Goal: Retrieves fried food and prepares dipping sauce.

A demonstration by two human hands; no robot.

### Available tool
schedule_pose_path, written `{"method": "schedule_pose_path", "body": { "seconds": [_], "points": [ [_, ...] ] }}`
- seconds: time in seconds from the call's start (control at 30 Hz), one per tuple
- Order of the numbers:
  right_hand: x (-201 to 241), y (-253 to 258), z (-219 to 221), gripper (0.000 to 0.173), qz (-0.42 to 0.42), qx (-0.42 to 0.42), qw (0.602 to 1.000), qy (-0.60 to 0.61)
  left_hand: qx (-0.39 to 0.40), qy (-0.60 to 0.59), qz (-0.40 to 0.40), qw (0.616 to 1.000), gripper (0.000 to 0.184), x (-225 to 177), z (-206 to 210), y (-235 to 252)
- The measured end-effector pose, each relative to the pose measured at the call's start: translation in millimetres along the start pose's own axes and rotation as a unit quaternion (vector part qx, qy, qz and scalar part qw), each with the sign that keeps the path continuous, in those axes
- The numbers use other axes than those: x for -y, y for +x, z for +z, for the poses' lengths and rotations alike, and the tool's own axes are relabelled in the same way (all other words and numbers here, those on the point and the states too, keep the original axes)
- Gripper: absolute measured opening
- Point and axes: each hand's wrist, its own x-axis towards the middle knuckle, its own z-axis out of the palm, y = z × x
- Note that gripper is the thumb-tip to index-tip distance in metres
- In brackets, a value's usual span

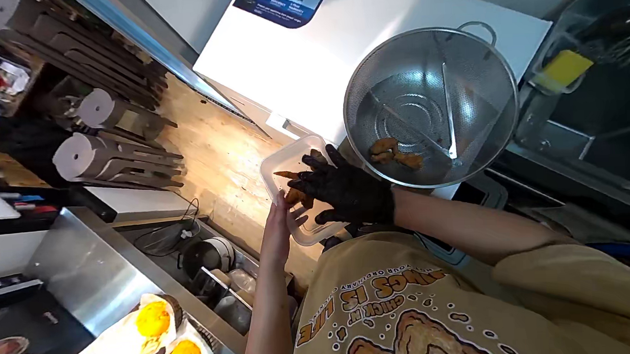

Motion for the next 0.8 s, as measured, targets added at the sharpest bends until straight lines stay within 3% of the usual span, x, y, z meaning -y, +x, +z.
{"method": "schedule_pose_path", "body": {
  "seconds": [0.17,0.33,0.43,0.57,0.67,0.73,0.8],
  "points": [
    [-11,-9,-1,0.061,-0.025,-0.091,0.996,0.004,-0.048,-0.034,-0.011,0.998,0.06,18,-15,-12],
    [-20,-11,-27,0.057,0.072,-0.09,0.99,0.083,-0.124,-0.056,-0.008,0.991,0.063,48,-46,-41],
    [-13,-31,-11,0.043,0.095,-0.133,0.975,0.151,-0.18,-0.054,-0.021,0.982,0.064,69,-61,-65],
    [22,-49,29,0.037,0.06,0.051,0.97,0.23,-0.244,-0.085,-0.041,0.965,0.073,105,-96,-98],
    [79,-37,-16,0.04,0.171,0.255,0.913,0.269,-0.276,-0.107,-0.041,0.954,0.073,133,-124,-124],
    [106,-31,-23,0.04,0.194,0.28,0.9,0.273,-0.288,-0.116,-0.049,0.949,0.072,151,-145,-139],
    [104,-38,28,0.039,0.104,0.209,0.939,0.253,-0.301,-0.115,-0.053,0.945,0.073,166,-165,-157]
  ]
}}
